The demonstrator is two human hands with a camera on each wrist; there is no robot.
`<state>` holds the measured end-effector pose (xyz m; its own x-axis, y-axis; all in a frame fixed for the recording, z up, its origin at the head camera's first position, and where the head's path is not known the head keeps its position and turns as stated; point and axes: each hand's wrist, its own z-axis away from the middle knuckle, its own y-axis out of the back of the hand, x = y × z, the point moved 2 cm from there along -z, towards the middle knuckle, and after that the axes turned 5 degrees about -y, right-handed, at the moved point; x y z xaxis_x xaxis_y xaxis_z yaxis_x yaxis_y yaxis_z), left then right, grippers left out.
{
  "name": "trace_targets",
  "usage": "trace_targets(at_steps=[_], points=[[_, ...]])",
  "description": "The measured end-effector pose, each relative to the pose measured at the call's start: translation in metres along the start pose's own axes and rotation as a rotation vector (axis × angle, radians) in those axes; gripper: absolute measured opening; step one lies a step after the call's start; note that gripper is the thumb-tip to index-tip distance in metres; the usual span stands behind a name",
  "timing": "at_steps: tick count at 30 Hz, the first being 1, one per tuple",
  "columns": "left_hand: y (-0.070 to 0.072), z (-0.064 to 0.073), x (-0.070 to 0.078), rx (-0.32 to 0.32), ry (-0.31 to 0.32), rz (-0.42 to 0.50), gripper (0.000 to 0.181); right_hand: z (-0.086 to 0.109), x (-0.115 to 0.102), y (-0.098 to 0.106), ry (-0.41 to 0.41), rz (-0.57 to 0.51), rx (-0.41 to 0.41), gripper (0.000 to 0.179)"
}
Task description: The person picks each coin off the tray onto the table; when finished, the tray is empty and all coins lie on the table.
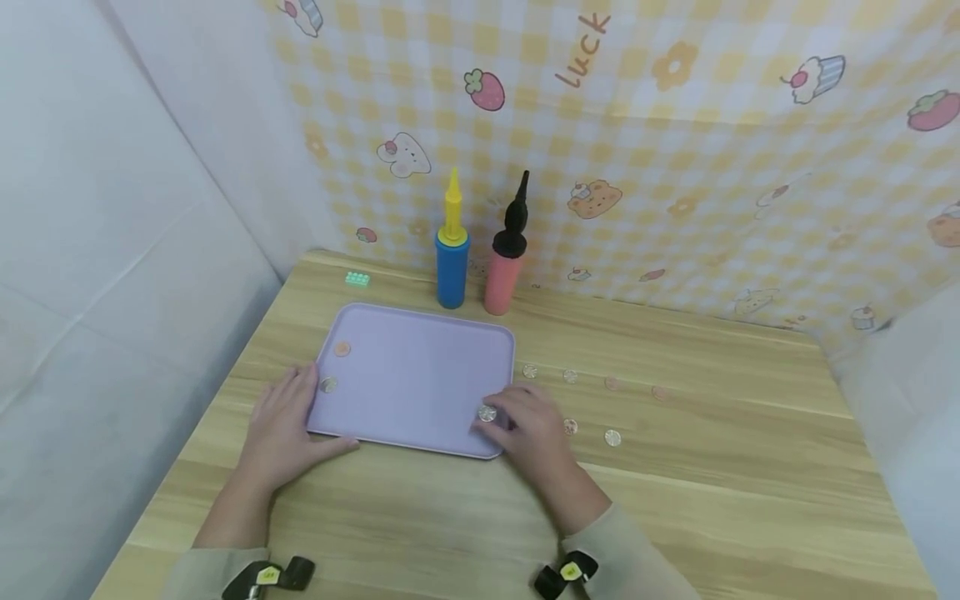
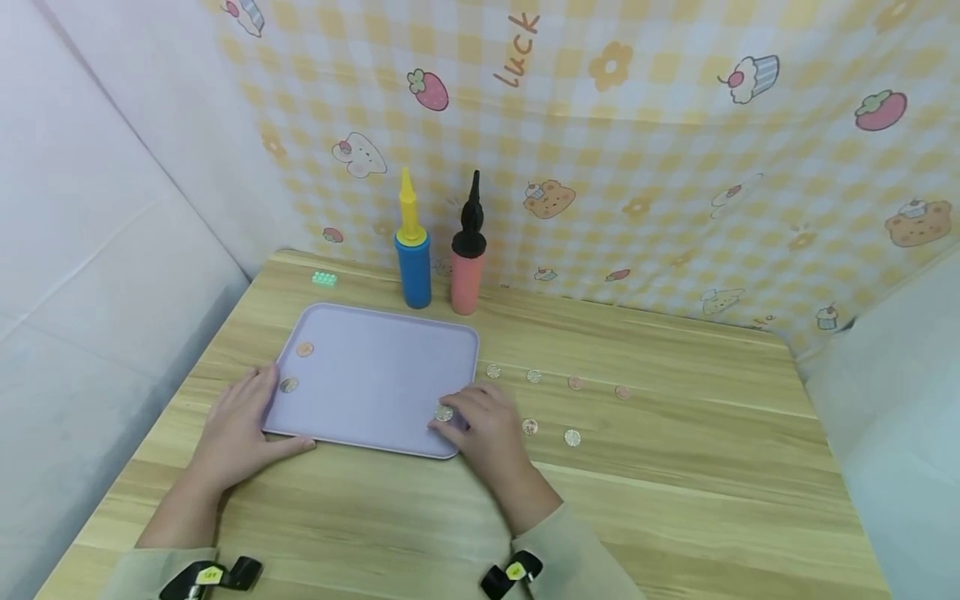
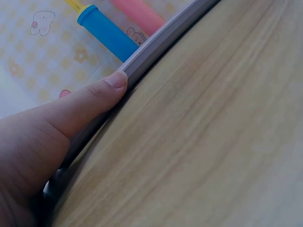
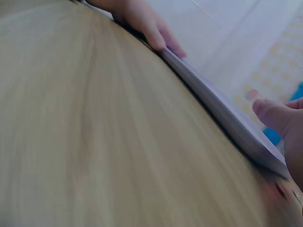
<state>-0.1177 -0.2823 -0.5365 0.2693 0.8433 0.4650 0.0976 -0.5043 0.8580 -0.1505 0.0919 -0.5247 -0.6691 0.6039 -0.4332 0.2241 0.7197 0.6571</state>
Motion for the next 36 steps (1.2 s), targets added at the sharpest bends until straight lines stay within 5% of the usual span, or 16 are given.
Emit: trace_targets(at_steps=[25,36], points=[[0.001,-0.001,0.003,0.016,-0.015,-0.003,0.141,0.079,0.087,0.117,-0.285,0.122,0.112,0.036],[0.0,-0.001,0.002,0.008,-0.013,-0.002,0.141,0.107,0.101,0.148,-0.363,0.221,0.179,0.036]])
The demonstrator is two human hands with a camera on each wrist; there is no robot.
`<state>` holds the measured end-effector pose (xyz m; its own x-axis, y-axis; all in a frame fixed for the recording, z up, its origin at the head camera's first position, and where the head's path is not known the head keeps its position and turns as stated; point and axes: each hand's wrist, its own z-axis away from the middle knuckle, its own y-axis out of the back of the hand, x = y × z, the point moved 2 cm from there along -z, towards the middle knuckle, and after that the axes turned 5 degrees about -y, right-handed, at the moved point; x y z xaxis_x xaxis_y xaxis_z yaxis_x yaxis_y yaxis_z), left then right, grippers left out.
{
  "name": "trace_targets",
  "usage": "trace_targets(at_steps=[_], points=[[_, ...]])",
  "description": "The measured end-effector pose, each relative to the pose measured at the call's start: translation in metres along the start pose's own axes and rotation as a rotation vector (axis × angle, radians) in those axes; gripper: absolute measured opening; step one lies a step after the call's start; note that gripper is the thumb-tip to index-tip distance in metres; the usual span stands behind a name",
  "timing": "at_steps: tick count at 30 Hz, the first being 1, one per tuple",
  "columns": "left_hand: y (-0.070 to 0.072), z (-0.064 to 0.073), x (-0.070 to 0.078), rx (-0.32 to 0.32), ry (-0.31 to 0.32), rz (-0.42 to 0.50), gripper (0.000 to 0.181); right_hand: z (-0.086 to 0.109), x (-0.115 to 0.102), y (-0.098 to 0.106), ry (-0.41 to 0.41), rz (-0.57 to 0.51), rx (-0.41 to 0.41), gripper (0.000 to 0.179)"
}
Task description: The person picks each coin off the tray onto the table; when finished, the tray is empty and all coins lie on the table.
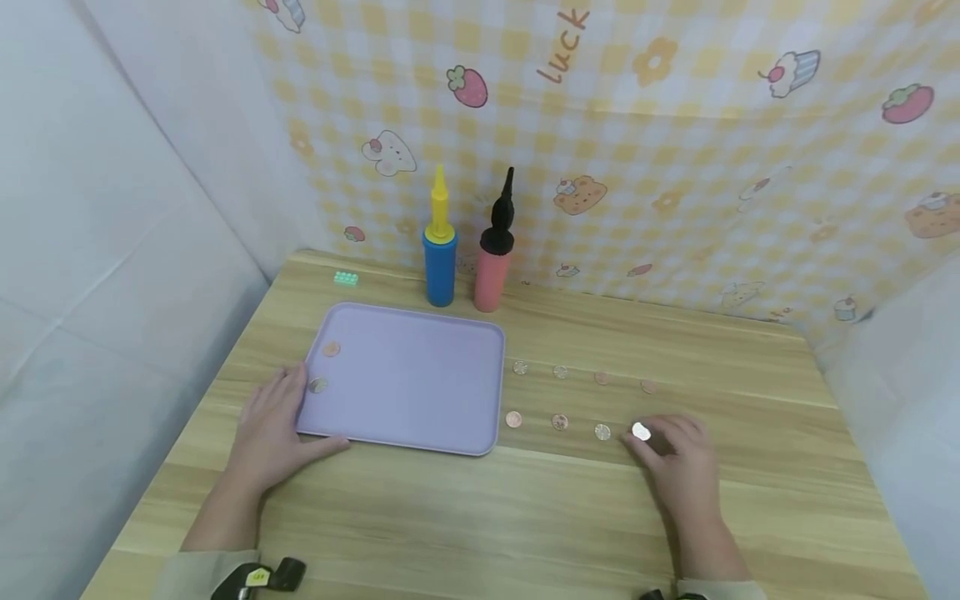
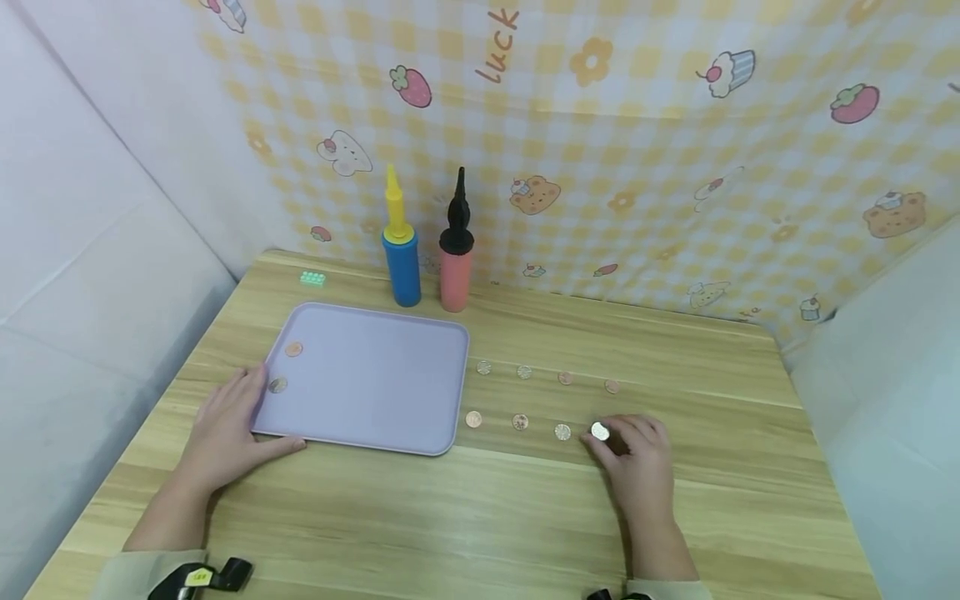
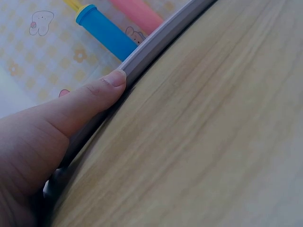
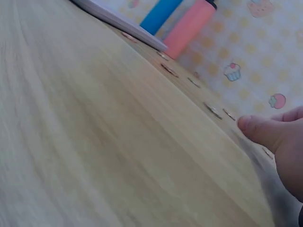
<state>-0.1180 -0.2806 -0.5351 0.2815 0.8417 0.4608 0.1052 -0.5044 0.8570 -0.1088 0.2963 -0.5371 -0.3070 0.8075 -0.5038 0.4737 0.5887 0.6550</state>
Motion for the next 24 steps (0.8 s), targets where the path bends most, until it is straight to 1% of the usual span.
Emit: trace_targets(at_steps=[3,10,13,15,17,21,24], points=[[-0.001,0.0,-0.001,-0.006,0.003,0.001,0.142,0.001,0.003,0.002,-0.032,0.022,-0.004,0.036],[0.0,-0.001,0.001,-0.011,0.005,0.006,0.142,0.003,0.005,0.006,-0.18,0.036,-0.091,0.033],[0.0,-0.001,0.001,-0.011,0.005,0.005,0.142,0.003,0.004,0.009,-0.228,0.039,-0.133,0.033],[0.001,-0.001,0.001,-0.011,0.006,0.004,0.142,0.004,0.003,0.01,-0.239,0.045,-0.155,0.034],[0.001,0.0,0.001,-0.008,0.007,0.005,0.142,0.004,0.003,0.012,-0.231,0.048,-0.17,0.034],[0.001,0.001,0.001,-0.003,0.002,0.005,0.143,0.005,0.003,0.013,-0.223,0.065,-0.173,0.032],[0.001,0.001,0.001,0.0,0.001,0.004,0.142,0.006,0.003,0.014,-0.237,0.072,-0.176,0.03]])
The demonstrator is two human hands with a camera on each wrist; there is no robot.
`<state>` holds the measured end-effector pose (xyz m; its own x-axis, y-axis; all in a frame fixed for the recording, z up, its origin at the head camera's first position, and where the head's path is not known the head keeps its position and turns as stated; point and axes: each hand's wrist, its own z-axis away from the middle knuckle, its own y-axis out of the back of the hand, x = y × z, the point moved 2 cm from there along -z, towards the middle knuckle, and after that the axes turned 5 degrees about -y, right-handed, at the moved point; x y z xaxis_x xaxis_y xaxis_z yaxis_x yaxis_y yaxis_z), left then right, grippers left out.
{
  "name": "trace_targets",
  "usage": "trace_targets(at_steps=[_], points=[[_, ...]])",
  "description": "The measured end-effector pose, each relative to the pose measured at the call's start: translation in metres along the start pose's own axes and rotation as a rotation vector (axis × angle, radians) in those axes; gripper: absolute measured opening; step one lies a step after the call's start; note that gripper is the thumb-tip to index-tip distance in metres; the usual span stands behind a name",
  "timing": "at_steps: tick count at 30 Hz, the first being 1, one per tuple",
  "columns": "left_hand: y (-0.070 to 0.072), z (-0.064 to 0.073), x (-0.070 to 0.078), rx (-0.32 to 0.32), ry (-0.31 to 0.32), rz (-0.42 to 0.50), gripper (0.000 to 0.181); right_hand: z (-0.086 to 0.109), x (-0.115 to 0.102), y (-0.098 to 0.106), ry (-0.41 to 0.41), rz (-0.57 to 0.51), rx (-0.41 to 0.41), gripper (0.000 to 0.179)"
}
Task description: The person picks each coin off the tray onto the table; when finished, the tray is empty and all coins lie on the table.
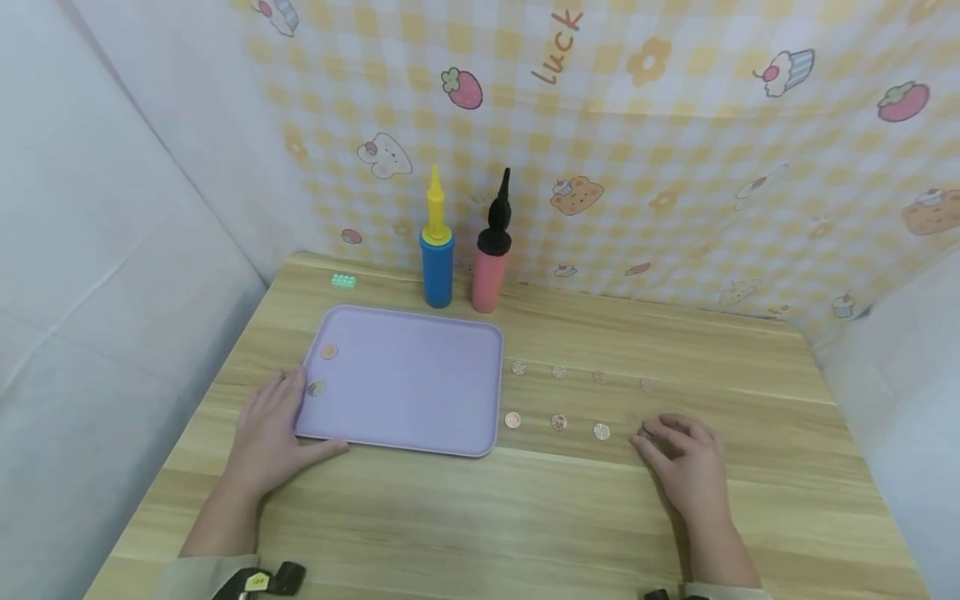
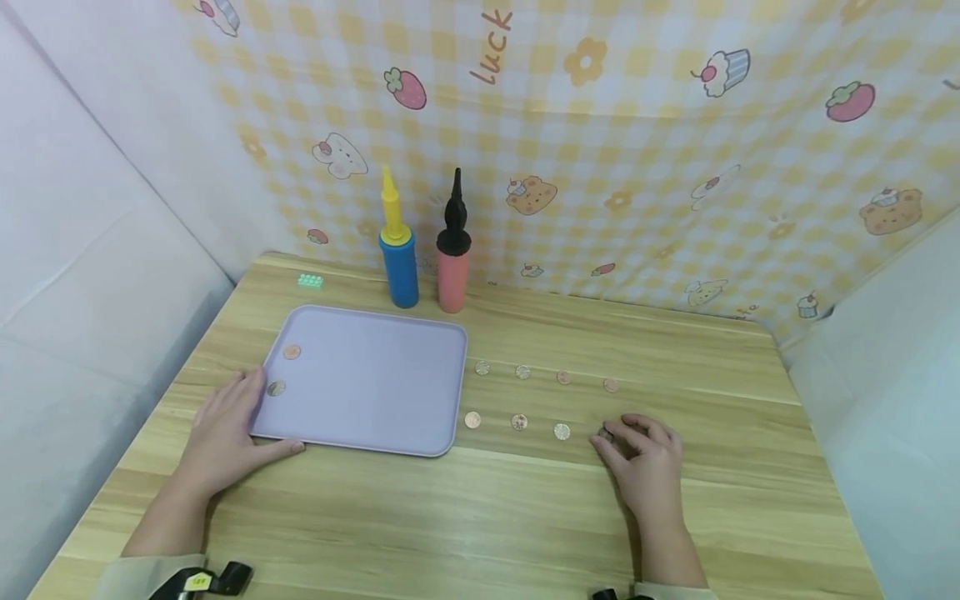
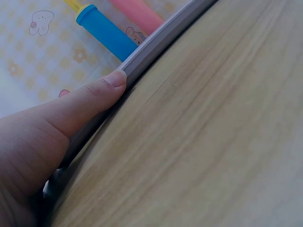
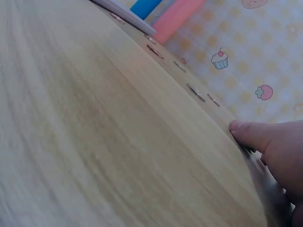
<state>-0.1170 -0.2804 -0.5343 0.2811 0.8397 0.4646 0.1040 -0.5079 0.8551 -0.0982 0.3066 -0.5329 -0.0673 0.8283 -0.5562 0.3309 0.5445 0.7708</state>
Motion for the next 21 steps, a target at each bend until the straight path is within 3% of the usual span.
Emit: trace_targets(at_steps=[13,16,21], points=[[-0.001,-0.0006,0.0019,0.023,-0.016,-0.008,0.142,0.0042,0.0063,0.0018,-0.004,-0.021,-0.017,0.025],[-0.0024,-0.0001,0.0017,0.018,-0.014,0.002,0.142,0.0036,0.0057,0.0009,0.028,-0.027,0.026,0.024],[-0.003,-0.0014,0.0001,0.029,-0.008,0.014,0.142,-0.004,0.0037,-0.0068,0.147,-0.014,0.141,0.018]])
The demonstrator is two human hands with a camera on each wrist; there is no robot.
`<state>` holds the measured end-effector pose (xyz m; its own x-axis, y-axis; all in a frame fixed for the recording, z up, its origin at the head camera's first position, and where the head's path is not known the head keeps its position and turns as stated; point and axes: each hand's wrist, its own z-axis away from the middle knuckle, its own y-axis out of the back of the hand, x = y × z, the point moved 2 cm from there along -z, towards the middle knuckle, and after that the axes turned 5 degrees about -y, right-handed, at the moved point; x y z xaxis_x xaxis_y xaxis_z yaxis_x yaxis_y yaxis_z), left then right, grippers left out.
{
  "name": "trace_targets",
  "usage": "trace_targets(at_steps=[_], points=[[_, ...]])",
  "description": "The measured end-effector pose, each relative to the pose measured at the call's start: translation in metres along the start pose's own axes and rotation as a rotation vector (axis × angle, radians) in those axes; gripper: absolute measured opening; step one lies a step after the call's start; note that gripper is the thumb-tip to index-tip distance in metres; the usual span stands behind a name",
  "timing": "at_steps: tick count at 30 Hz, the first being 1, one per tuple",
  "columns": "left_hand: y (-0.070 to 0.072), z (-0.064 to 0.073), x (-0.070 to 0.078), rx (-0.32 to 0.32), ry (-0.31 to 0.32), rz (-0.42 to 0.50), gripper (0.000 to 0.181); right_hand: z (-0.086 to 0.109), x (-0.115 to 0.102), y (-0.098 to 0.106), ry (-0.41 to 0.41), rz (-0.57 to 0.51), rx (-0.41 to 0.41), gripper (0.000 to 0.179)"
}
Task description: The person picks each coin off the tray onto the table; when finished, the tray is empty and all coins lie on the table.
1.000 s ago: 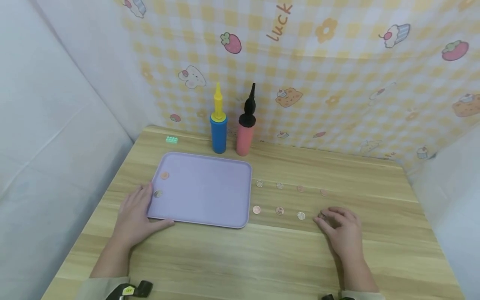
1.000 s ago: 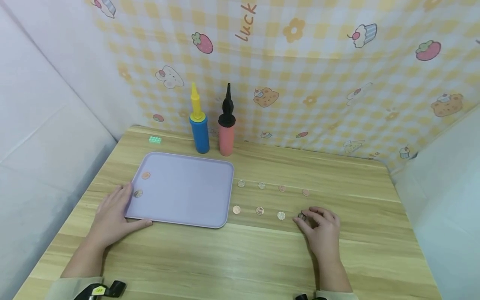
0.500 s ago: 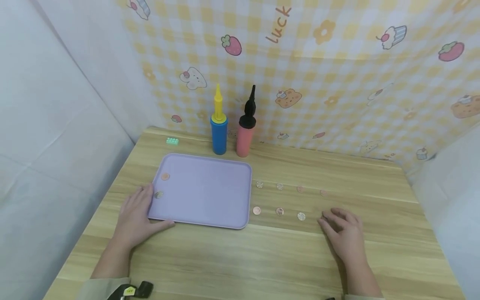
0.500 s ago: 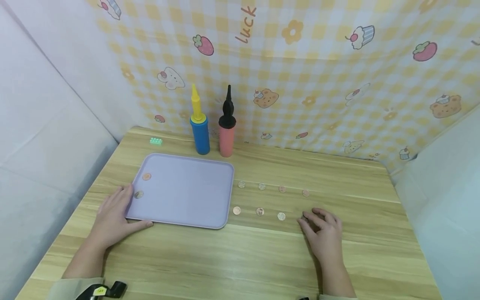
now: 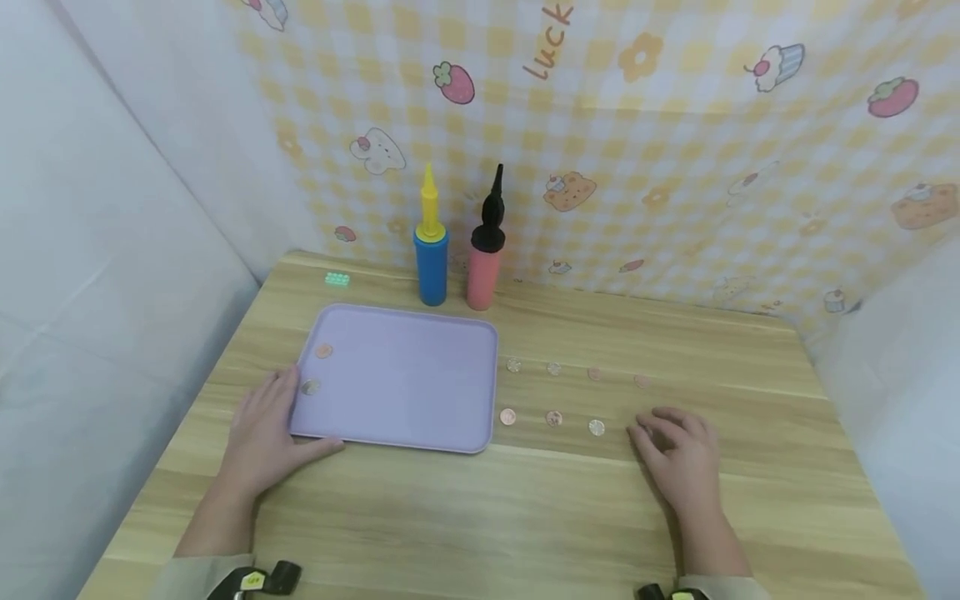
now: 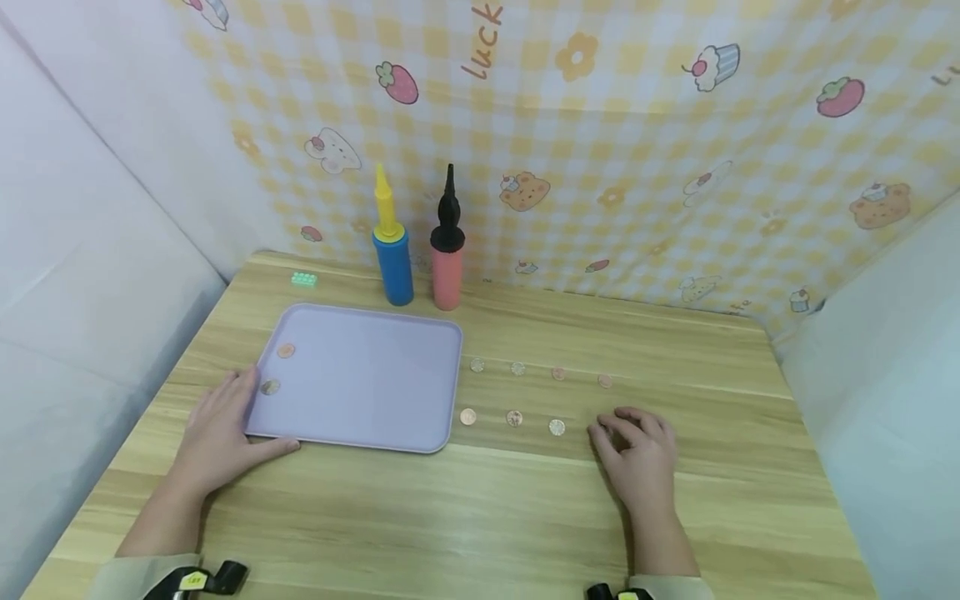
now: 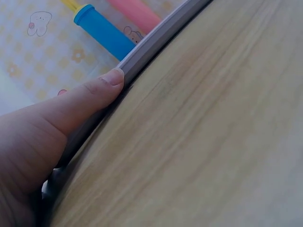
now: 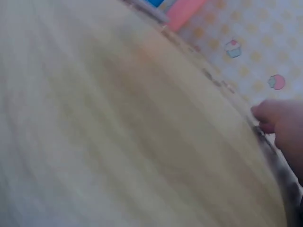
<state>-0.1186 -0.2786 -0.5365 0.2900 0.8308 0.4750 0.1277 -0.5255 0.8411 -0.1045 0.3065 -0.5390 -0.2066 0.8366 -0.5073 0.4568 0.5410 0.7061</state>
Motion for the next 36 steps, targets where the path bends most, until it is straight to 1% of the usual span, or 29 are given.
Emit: trace_targets(at_steps=[4,8,14,17,19,24,27,33,36], points=[[0.001,0.0,-0.003,0.004,0.014,0.002,0.144,-0.008,-0.011,-0.011,0.111,-0.01,0.052,0.015],[0.001,0.001,-0.005,-0.002,0.029,0.003,0.142,-0.012,-0.029,-0.026,0.191,-0.035,0.045,0.016],[0.003,0.001,-0.005,-0.004,0.04,-0.003,0.134,-0.02,-0.066,-0.053,0.29,-0.1,0.077,0.013],[0.003,0.0,-0.004,-0.003,0.043,0.004,0.136,-0.023,-0.087,-0.067,0.334,-0.139,0.077,0.011],[0.004,-0.001,-0.003,0.002,0.053,0.023,0.136,-0.023,-0.1,-0.077,0.35,-0.162,0.061,0.01],[0.004,-0.002,-0.002,0.018,0.08,0.072,0.136,-0.024,-0.132,-0.099,0.388,-0.18,0.043,0.009],[0.005,-0.002,-0.001,0.017,0.088,0.079,0.136,-0.025,-0.151,-0.11,0.417,-0.189,0.03,0.008],[0.006,-0.003,-0.002,0.017,0.088,0.082,0.137,-0.027,-0.188,-0.132,0.472,-0.168,-0.014,0.01],[0.005,-0.003,-0.004,0.016,0.089,0.084,0.138,-0.027,-0.206,-0.143,0.495,-0.16,-0.013,0.011]])
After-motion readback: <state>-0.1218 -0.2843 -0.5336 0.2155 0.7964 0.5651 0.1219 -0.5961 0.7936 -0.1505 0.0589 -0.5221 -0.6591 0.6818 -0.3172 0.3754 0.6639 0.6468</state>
